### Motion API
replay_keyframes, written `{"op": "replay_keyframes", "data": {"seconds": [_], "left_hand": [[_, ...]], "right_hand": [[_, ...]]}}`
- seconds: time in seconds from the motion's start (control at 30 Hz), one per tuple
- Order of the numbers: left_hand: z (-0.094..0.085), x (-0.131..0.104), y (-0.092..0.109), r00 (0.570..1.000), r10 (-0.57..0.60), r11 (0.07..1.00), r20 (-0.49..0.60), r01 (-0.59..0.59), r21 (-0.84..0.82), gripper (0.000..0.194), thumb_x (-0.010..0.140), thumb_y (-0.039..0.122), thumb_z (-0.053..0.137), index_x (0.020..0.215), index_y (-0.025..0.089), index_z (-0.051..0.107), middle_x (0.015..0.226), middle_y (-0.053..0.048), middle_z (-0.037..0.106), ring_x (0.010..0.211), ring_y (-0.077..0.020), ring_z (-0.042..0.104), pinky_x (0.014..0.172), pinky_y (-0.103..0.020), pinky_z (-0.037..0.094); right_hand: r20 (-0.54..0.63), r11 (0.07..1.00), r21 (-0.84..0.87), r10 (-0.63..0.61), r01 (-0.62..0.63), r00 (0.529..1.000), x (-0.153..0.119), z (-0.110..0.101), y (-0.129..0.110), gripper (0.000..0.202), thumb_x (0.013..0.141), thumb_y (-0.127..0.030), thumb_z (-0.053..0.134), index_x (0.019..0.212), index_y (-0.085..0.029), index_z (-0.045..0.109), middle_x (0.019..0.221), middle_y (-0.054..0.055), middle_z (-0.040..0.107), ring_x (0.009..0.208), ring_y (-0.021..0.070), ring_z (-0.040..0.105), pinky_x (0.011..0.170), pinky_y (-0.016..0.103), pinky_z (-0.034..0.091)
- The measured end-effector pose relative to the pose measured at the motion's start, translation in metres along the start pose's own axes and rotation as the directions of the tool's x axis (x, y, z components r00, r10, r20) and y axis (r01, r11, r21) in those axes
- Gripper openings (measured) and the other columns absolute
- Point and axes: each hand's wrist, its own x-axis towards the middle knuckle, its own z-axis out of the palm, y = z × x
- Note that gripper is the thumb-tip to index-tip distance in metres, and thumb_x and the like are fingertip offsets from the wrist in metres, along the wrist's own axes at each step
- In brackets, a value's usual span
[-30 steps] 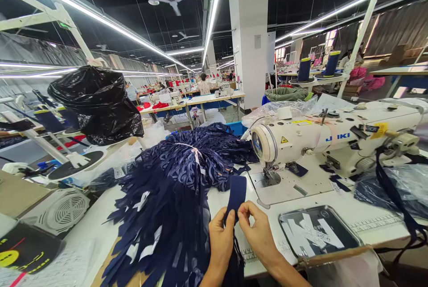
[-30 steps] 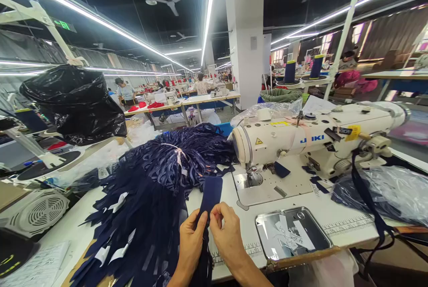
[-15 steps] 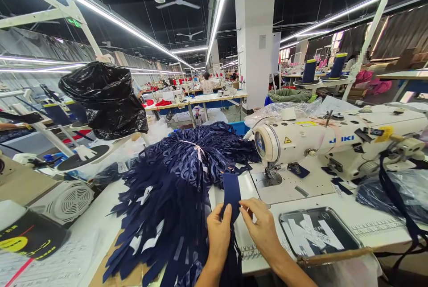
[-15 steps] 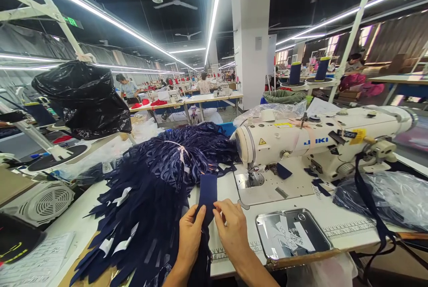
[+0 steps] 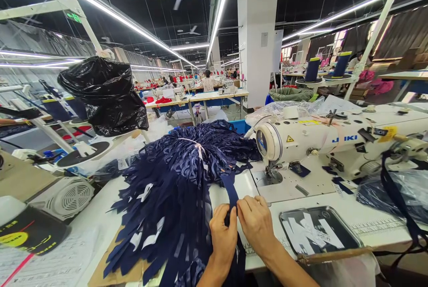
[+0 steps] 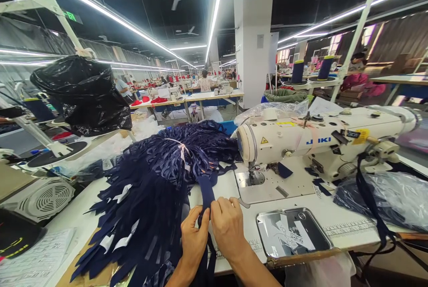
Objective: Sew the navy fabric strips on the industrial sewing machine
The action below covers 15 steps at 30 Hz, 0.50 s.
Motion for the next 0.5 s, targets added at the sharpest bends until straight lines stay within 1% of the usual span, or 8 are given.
{"op": "replay_keyframes", "data": {"seconds": [0.07, 0.1, 0.17, 0.2, 0.27, 0.33, 0.43, 0.5], "left_hand": [[0.000, 0.000, 0.001, 1.000, 0.000, 1.000, 0.017, 0.000, 0.003, 0.023, 0.068, 0.041, 0.061, 0.059, 0.019, 0.061, 0.061, -0.004, 0.059, 0.062, -0.0191, 0.052, 0.062, -0.026, 0.040], [-0.001, 0.001, 0.002, 1.000, -0.002, 1.000, 0.027, 0.002, 0.008, 0.024, 0.069, 0.041, 0.060, 0.059, 0.019, 0.060, 0.060, -0.004, 0.058, 0.061, -0.0184, 0.051, 0.062, -0.026, 0.040], [-0.001, 0.002, 0.002, 0.998, -0.026, 1.000, 0.054, 0.025, 0.015, 0.026, 0.070, 0.041, 0.058, 0.057, 0.019, 0.058, 0.056, -0.001, 0.054, 0.056, -0.0161, 0.048, 0.058, -0.024, 0.039], [-0.001, 0.002, 0.003, 0.997, -0.046, 0.999, 0.066, 0.045, 0.012, 0.028, 0.071, 0.041, 0.057, 0.056, 0.018, 0.057, 0.054, 0.000, 0.052, 0.054, -0.0149, 0.047, 0.056, -0.023, 0.038], [-0.001, 0.004, 0.004, 0.991, -0.093, 0.995, 0.094, 0.094, -0.012, 0.031, 0.071, 0.044, 0.057, 0.055, 0.017, 0.055, 0.051, 0.001, 0.050, 0.052, -0.0136, 0.045, 0.053, -0.022, 0.037], [0.000, 0.005, 0.006, 0.981, -0.138, 0.988, 0.137, 0.147, -0.055, 0.033, 0.071, 0.046, 0.057, 0.057, 0.016, 0.056, 0.053, 0.001, 0.052, 0.054, -0.0139, 0.046, 0.054, -0.022, 0.038], [0.001, 0.007, 0.007, 0.958, -0.194, 0.967, 0.211, 0.223, -0.126, 0.032, 0.070, 0.046, 0.057, 0.065, 0.015, 0.060, 0.059, 0.000, 0.055, 0.058, -0.0147, 0.048, 0.057, -0.022, 0.040], [0.002, 0.007, 0.008, 0.944, -0.205, 0.952, 0.257, 0.253, -0.170, 0.030, 0.069, 0.044, 0.059, 0.069, 0.014, 0.061, 0.062, 0.000, 0.057, 0.060, -0.0148, 0.050, 0.059, -0.022, 0.042]], "right_hand": [[0.008, 1.000, 0.009, 0.011, -0.011, 1.000, 0.001, 0.000, 0.000, 0.028, 0.080, -0.005, 0.037, 0.058, -0.020, 0.045, 0.057, -0.001, 0.045, 0.052, 0.0137, 0.040, 0.060, 0.029, 0.029], [0.020, 0.998, 0.048, 0.036, -0.036, 0.999, 0.001, -0.001, 0.000, 0.025, 0.079, -0.006, 0.038, 0.059, -0.020, 0.044, 0.057, -0.001, 0.045, 0.053, 0.0136, 0.040, 0.058, 0.028, 0.029], [0.076, 0.974, 0.196, 0.103, -0.116, 0.992, 0.000, -0.003, 0.000, 0.021, 0.077, -0.008, 0.040, 0.060, -0.020, 0.043, 0.058, -0.002, 0.045, 0.053, 0.0130, 0.040, 0.054, 0.026, 0.030], [0.120, 0.945, 0.286, 0.129, -0.158, 0.984, -0.002, -0.005, 0.001, 0.018, 0.075, -0.009, 0.040, 0.061, -0.020, 0.043, 0.057, -0.002, 0.045, 0.053, 0.0126, 0.040, 0.053, 0.025, 0.030], [0.207, 0.856, 0.455, 0.166, -0.245, 0.964, -0.004, -0.008, 0.002, 0.016, 0.074, -0.012, 0.040, 0.061, -0.021, 0.042, 0.056, -0.004, 0.043, 0.053, 0.0116, 0.040, 0.050, 0.023, 0.031], [0.251, 0.751, 0.568, 0.234, -0.338, 0.939, -0.004, -0.012, 0.004, 0.015, 0.075, -0.015, 0.039, 0.061, -0.021, 0.043, 0.057, -0.004, 0.042, 0.053, 0.0113, 0.041, 0.050, 0.023, 0.033], [0.258, 0.614, 0.655, 0.367, -0.441, 0.894, -0.001, -0.015, 0.009, 0.014, 0.078, -0.022, 0.041, 0.064, -0.020, 0.046, 0.062, -0.003, 0.044, 0.056, 0.0116, 0.043, 0.052, 0.023, 0.035], [0.277, 0.534, 0.707, 0.395, -0.464, 0.876, 0.002, -0.016, 0.010, 0.014, 0.077, -0.025, 0.045, 0.065, -0.020, 0.048, 0.068, -0.001, 0.047, 0.056, 0.0108, 0.042, 0.051, 0.023, 0.034]]}}
